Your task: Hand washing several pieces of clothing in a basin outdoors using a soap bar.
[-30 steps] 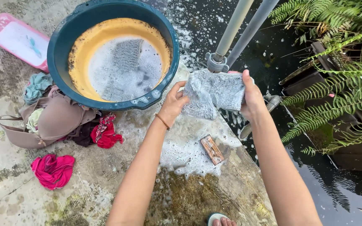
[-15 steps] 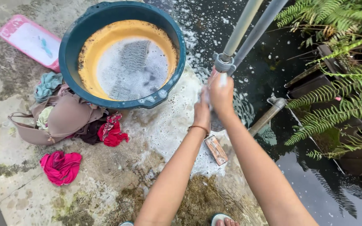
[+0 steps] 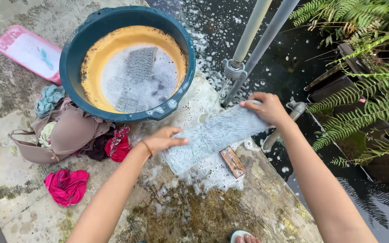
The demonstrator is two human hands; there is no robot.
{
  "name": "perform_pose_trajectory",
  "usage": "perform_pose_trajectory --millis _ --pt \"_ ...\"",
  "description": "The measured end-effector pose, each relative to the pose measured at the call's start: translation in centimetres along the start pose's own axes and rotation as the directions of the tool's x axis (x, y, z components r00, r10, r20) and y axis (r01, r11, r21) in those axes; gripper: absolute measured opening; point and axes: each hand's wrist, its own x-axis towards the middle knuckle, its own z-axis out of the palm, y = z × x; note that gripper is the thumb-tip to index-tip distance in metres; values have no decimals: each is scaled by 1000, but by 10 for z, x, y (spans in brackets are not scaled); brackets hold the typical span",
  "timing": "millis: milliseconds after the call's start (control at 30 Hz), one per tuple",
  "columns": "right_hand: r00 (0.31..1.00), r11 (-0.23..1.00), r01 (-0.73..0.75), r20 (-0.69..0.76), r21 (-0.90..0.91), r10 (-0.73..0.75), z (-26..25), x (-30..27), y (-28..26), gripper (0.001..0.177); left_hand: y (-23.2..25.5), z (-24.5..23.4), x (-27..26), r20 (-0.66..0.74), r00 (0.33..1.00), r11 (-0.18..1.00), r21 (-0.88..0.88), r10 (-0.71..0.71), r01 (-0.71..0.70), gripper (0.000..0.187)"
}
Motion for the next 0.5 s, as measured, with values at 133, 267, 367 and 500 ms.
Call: perform_pose_trajectory --millis 133,267,367,500 --pt "839 879 444 -264 -175 -476 45 -3 6 48 -21 26 -34 -300 932 979 -45 -205 201 85" --pt "948 871 262 -61 -415 -313 137 -66 11 61 -154 39 -15 -396 823 873 -433 -408 224 62" --pt "974 722 212 203 -658 -101 191 -93 23 74 -231 58 5 -538 715 678 -725 -447 -121 45" --pt "997 668 70 71 -741 -26 211 -97 51 72 -259 79 17 -815 491 786 -508 -308 -351 38"
